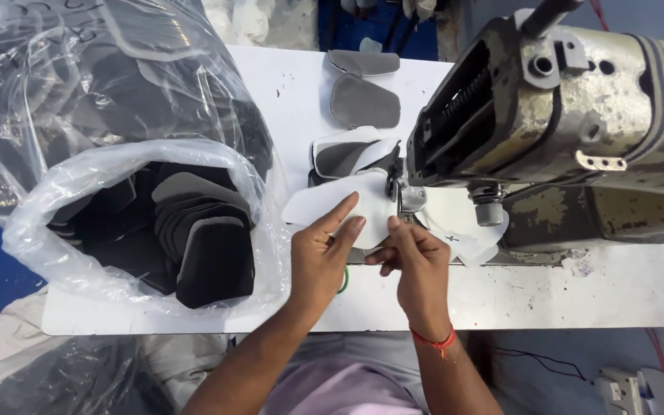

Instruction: Aligning shoe upper components together at a workstation.

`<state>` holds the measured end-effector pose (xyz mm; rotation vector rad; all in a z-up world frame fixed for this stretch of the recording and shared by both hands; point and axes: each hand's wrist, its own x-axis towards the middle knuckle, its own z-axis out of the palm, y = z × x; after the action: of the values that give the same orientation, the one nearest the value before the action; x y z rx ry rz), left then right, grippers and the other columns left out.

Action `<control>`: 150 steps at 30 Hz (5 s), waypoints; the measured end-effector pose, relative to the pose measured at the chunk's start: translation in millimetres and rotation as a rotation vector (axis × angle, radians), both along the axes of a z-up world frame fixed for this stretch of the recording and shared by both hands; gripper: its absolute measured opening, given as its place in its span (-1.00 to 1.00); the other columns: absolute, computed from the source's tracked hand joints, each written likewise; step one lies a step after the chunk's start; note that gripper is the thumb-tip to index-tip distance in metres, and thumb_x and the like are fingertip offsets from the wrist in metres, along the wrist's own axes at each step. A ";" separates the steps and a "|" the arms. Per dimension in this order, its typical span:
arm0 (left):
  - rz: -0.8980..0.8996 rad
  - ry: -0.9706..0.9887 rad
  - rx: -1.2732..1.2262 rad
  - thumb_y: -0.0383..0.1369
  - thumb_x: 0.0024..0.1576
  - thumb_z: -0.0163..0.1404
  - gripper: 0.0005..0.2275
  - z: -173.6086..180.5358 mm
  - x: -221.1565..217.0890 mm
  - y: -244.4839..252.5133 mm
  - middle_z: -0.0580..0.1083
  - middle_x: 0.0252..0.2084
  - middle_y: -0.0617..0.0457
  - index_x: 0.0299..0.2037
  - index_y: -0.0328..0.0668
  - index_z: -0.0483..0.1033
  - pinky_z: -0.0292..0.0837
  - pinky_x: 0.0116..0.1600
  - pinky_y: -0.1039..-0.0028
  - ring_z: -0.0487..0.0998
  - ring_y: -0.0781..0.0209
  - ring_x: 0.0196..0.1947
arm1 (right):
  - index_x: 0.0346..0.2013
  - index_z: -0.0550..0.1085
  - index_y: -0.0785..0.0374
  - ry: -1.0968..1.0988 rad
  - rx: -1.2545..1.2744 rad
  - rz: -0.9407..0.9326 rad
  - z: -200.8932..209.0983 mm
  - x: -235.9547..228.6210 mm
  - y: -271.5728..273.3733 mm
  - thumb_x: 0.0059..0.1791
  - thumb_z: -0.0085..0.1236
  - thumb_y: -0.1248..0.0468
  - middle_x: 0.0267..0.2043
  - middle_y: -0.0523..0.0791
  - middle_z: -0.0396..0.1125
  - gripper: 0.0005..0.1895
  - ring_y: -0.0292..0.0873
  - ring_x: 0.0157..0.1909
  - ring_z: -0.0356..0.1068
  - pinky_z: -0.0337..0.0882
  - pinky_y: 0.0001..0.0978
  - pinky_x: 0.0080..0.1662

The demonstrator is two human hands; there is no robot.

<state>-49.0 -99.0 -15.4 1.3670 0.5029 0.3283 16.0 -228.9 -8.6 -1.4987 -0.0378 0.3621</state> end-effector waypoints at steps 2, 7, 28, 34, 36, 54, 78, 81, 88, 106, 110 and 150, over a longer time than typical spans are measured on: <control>0.048 -0.020 0.017 -0.39 0.26 0.09 -0.64 -2.2 2.4 -4.5 0.25 -0.56 0.31 0.28 -0.18 0.52 0.03 -0.54 0.68 0.08 0.61 -0.60 | -0.41 0.52 0.38 0.134 0.115 0.065 -17.0 1.4 -1.6 0.11 0.12 0.17 -0.55 -0.10 0.42 -0.67 -0.21 -0.52 0.54 0.37 -0.51 -0.51; 0.013 -0.106 -0.140 -0.36 0.30 0.01 -0.62 -1.8 7.1 2.8 0.43 -0.48 0.28 0.34 -0.15 0.44 0.22 -0.53 0.69 0.25 0.61 -0.61 | -0.37 0.54 0.34 0.208 0.228 0.130 -17.6 0.4 16.6 0.07 0.17 0.20 -0.48 -0.02 0.49 -0.75 -0.22 -0.51 0.49 0.43 -0.46 -0.45; -0.179 0.047 -0.011 -0.44 0.17 0.20 -0.73 -8.6 -41.0 38.4 0.56 -0.37 0.15 0.08 -0.21 0.65 0.17 -0.46 0.67 0.29 0.55 -0.53 | -0.28 0.59 0.39 0.027 0.126 -0.057 -2.1 1.0 9.0 0.06 0.20 0.23 -0.46 -0.07 0.49 -0.77 -0.25 -0.49 0.49 0.40 -0.52 -0.44; -0.182 -0.181 -0.219 -0.47 0.23 0.07 -0.67 -31.7 -46.2 -16.7 0.61 -0.01 -0.01 0.21 -0.30 0.50 0.65 0.01 0.45 0.63 0.41 -0.15 | -0.14 0.60 0.40 -0.227 -0.107 0.013 1.2 4.5 -37.8 0.10 0.13 0.29 -0.37 -0.02 0.52 -0.79 -0.21 -0.39 0.54 0.55 -0.45 -0.33; -0.160 -0.222 -0.216 -0.47 0.27 0.05 -0.67 -34.0 -44.7 -27.6 0.60 -0.01 -0.08 0.25 -0.33 0.48 0.62 0.05 0.37 0.62 0.36 -0.13 | -0.11 0.58 0.37 -0.312 -0.177 0.063 9.5 8.4 -70.8 0.10 0.09 0.29 -0.31 0.01 0.56 -0.79 -0.18 -0.34 0.59 0.61 -0.42 -0.30; -0.155 0.033 0.416 -0.55 0.14 0.02 -0.52 -49.3 -2.8 26.1 0.66 -0.18 -0.03 0.28 0.11 0.46 0.63 -0.22 0.56 0.68 0.33 -0.38 | 0.20 0.35 0.47 -1.524 -0.982 -0.555 21.1 83.1 -207.1 0.11 -0.20 0.58 0.23 0.17 0.24 -0.64 0.14 0.36 0.20 0.30 -0.02 0.39; 0.383 0.389 1.130 -0.36 0.20 0.12 -0.74 -51.6 -153.3 107.7 0.45 -0.02 -0.09 0.07 -0.21 0.56 0.49 -0.02 0.22 0.50 -0.08 -0.01 | -0.01 0.51 0.52 -0.470 -1.025 0.191 -168.3 228.3 -114.9 0.07 0.38 0.03 -0.09 0.34 0.43 -0.46 0.27 -0.11 0.48 0.41 0.01 -0.08; 0.318 0.585 1.124 -0.30 0.14 0.17 -0.54 -54.5 -156.5 100.7 0.39 0.08 -0.22 0.24 -0.23 0.41 0.45 0.10 0.11 0.44 -0.20 0.06 | 0.01 0.59 0.26 -1.084 -1.219 0.151 -142.6 206.6 -136.9 0.24 0.25 0.18 -0.14 0.12 0.51 -0.81 0.13 -0.11 0.49 0.47 -0.06 -0.11; 0.359 0.681 0.766 -0.20 -0.05 0.31 -0.25 -58.9 -164.8 99.7 0.41 0.08 -0.35 0.32 -0.32 0.22 0.45 0.07 0.09 0.49 -0.28 0.05 | 0.18 0.47 0.35 -0.480 -0.335 -0.142 -4.0 97.7 -120.3 0.10 0.02 0.45 -0.21 -0.12 0.40 -0.66 -0.35 -0.32 0.30 0.22 -0.55 -0.32; 0.270 0.700 0.516 -0.26 -0.01 0.29 -0.53 -60.9 -162.4 124.7 0.59 -0.29 -0.05 0.08 -0.18 0.42 0.49 -0.19 0.39 0.63 0.13 -0.32 | 0.12 0.53 0.47 -0.457 -0.302 -0.178 -1.3 50.8 -167.6 0.24 0.10 0.43 -0.10 -0.05 0.45 -0.82 -0.33 -0.05 0.41 0.39 -0.58 0.03; 0.448 0.301 0.617 -0.42 0.12 0.20 -0.82 -44.5 -160.0 131.3 0.59 -0.24 0.00 -0.12 -0.27 0.56 0.45 -0.18 0.46 0.57 0.19 -0.29 | 0.12 0.53 0.48 -0.464 -0.293 -0.179 -3.1 48.7 -171.8 0.26 0.12 0.43 -0.09 -0.05 0.46 -0.83 -0.34 -0.09 0.42 0.41 -0.58 0.03; -0.383 -0.150 -0.288 -0.41 0.23 0.12 -0.75 -10.3 -52.1 3.3 0.62 -0.06 0.01 0.07 -0.37 0.60 0.54 0.06 0.49 0.61 0.29 -0.09 | -0.18 0.62 0.47 -0.116 -0.083 0.202 -19.6 -48.8 -72.2 0.05 0.20 0.32 -0.23 -0.11 0.45 -0.79 -0.38 -0.23 0.33 0.33 -0.58 -0.24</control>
<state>-101.1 -95.7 -25.7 1.1185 0.1489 0.0403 -32.8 -301.1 -28.2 -1.6015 -0.2710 0.4430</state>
